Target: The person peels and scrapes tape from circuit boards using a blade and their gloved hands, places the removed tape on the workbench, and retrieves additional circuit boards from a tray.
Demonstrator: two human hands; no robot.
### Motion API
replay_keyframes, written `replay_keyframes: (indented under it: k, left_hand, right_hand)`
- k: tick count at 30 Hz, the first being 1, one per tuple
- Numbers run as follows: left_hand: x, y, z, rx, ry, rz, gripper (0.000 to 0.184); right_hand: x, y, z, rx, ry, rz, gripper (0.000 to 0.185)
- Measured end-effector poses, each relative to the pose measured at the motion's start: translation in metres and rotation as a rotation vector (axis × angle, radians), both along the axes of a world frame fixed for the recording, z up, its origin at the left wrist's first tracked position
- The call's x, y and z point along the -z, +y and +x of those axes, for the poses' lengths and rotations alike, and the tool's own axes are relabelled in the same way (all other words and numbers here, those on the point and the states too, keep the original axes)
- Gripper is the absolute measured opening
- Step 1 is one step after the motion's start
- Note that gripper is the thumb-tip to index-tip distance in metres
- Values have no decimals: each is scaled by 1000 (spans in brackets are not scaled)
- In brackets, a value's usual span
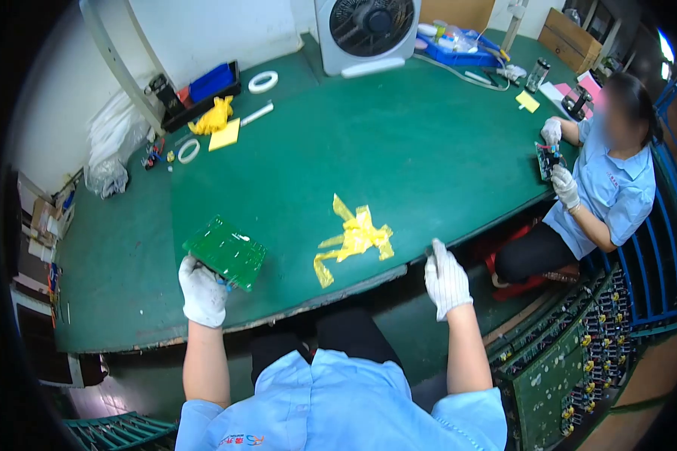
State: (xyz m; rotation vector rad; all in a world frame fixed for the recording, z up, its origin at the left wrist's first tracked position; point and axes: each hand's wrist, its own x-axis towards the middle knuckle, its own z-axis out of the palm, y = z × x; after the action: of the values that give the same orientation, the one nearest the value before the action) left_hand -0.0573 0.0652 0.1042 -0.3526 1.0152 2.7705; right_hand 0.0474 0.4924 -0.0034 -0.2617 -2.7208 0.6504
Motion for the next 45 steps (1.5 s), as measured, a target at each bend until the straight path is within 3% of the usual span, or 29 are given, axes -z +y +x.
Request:
replay_keyframes:
  k: [3,5,7,8,9,11,14,16,19,21,24,27,28,33,36,39,42,45]
  left_hand:
    - [-11,43,-63,28,240,-338,35]
    - [-38,92,-89,219,295,-694,34]
    - [-47,145,-108,418,274,-881,28]
    - [-42,166,-126,523,476,-1275,36]
    - [-21,182,-143,418,913,-1657,42]
    - [-19,228,-163,539,1104,-1936,46]
    - [-7,293,-177,617,1258,-2116,24]
    - [11,336,-186,624,1343,-2163,23]
    - [58,384,-192,275,1297,-1854,39]
    - [29,373,-166,292,1226,-1768,52]
    - [44,350,-168,240,1284,-1770,55]
    - [19,273,-177,286,1225,-1884,48]
    - [32,242,-188,136,1202,-1931,42]
    - [61,71,-200,44,381,-2175,38]
    - [87,-23,-170,-108,179,-2170,47]
    - [100,-97,-119,-313,24,-2112,47]
    - [113,-156,-46,-571,-57,-2050,45]
    - [132,-201,74,-876,-253,-2031,43]
  right_hand:
    - [12,5,14,34,87,-54,40]
    - [14,5,28,62,75,-133,38]
    - [11,5,47,71,38,-207,37]
    - [9,4,57,65,23,-227,37]
    - [14,7,68,77,-9,-230,38]
    - [34,14,90,79,-70,-241,41]
    - [28,14,122,123,-139,-379,40]
    - [31,13,131,148,-118,-341,37]
    - [46,17,133,100,-40,-336,36]
    - [36,9,123,86,-48,-284,36]
    - [23,-5,97,-18,44,-283,35]
    - [2,-25,70,-144,81,-343,37]
    - [-6,-32,62,-185,77,-367,38]
    - [-25,-62,45,-298,-87,-567,46]
    - [-14,-76,38,-330,-221,-710,49]
    - [-17,-98,26,-380,-367,-721,51]
    - [-3,-124,11,-477,-318,-849,55]
    - [-47,-162,-12,-603,-482,-751,56]
